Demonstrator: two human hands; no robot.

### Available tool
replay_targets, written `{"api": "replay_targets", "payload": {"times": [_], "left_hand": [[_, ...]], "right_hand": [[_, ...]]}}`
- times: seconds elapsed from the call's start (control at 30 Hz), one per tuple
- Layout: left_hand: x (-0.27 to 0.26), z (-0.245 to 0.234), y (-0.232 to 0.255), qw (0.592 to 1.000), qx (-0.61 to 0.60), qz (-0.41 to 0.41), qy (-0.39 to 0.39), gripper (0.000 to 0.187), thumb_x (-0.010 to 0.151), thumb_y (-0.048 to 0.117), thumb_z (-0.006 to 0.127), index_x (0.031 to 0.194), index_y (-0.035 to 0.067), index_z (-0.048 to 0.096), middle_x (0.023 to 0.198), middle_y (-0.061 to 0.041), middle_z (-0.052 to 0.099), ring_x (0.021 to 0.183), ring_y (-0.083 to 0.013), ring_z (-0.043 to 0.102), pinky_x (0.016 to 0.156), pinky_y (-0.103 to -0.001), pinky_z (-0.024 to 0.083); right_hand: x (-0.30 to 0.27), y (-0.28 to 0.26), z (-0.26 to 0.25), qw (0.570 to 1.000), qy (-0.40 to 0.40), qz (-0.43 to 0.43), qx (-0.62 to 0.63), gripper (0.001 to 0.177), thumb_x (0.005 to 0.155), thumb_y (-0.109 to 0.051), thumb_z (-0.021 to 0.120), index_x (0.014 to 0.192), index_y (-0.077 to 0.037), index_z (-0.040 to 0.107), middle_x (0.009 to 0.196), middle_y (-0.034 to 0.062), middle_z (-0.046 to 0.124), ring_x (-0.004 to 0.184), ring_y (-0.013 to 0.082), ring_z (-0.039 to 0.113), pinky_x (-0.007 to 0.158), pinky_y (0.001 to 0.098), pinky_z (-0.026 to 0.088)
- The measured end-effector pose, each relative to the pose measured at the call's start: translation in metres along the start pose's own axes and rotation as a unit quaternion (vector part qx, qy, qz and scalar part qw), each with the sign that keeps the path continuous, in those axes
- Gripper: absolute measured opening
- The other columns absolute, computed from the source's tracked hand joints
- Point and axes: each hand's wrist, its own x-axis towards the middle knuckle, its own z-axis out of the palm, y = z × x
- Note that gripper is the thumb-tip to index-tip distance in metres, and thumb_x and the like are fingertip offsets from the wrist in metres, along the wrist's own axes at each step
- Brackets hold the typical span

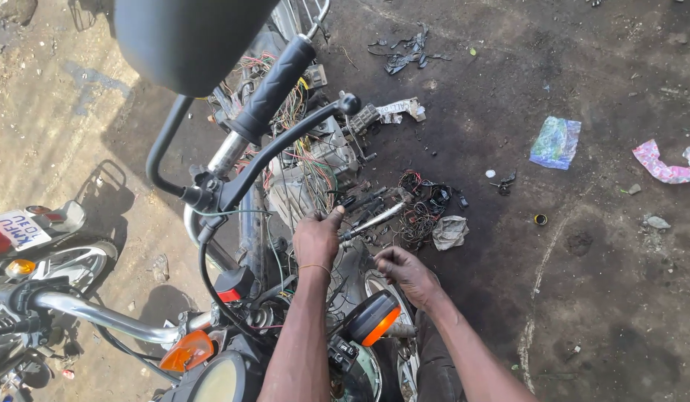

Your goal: The person works on the exposed wiring near the handlebars of a motorcycle, using hands to separate and connect wires. They then use a wrench to tighten a bolt on the handlebar assembly while another person stands nearby.

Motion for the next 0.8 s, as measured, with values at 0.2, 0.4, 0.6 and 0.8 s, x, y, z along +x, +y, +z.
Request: {"api": "replay_targets", "payload": {"times": [0.2,0.4,0.6,0.8], "left_hand": [[-0.01,0.0,0.004,1.0,-0.025,-0.008,0.009,0.043,0.091,0.056,0.067,0.089,0.014,0.076,0.107,-0.019,0.076,0.124,-0.0411,0.063,0.103,-0.048,0.049],[-0.009,0.003,0.004,0.999,-0.031,-0.005,0.025,0.044,0.092,0.057,0.067,0.084,0.014,0.075,0.101,-0.019,0.076,0.119,-0.0416,0.065,0.1,-0.047,0.05],[0.008,0.008,-0.01,0.999,-0.035,-0.008,0.03,0.043,0.09,0.058,0.069,0.083,0.016,0.075,0.099,-0.016,0.076,0.118,-0.0398,0.067,0.099,-0.047,0.051],[0.012,0.005,-0.011,0.999,-0.033,-0.01,0.032,0.037,0.088,0.055,0.069,0.085,0.018,0.077,0.1,-0.015,0.077,0.118,-0.0387,0.067,0.099,-0.047,0.052]], "right_hand": [[0.015,0.012,-0.013,0.967,-0.025,0.014,-0.254,0.024,0.079,-0.002,0.081,0.102,-0.007,0.077,0.091,0.0074,0.071,0.089,0.0184,0.067,0.079,0.0318,0.054],[0.038,0.021,-0.042,0.89,0.091,-0.068,-0.441,0.011,0.081,-0.01,0.079,0.09,-0.017,0.081,0.088,0.005,0.07,0.089,0.025,0.072,0.081,0.0362,0.057],[0.042,-0.006,-0.044,0.979,0.114,0.015,-0.166,0.013,0.089,-0.006,0.076,0.102,-0.007,0.072,0.075,0.0144,0.074,0.055,0.0187,0.069,0.041,0.0262,0.051],[0.029,-0.022,-0.043,0.998,-0.014,0.041,0.05,0.016,0.09,-0.014,0.074,0.103,-0.008,0.066,0.074,0.0119,0.07,0.053,0.014,0.063,0.033,0.0217,0.044]]}}
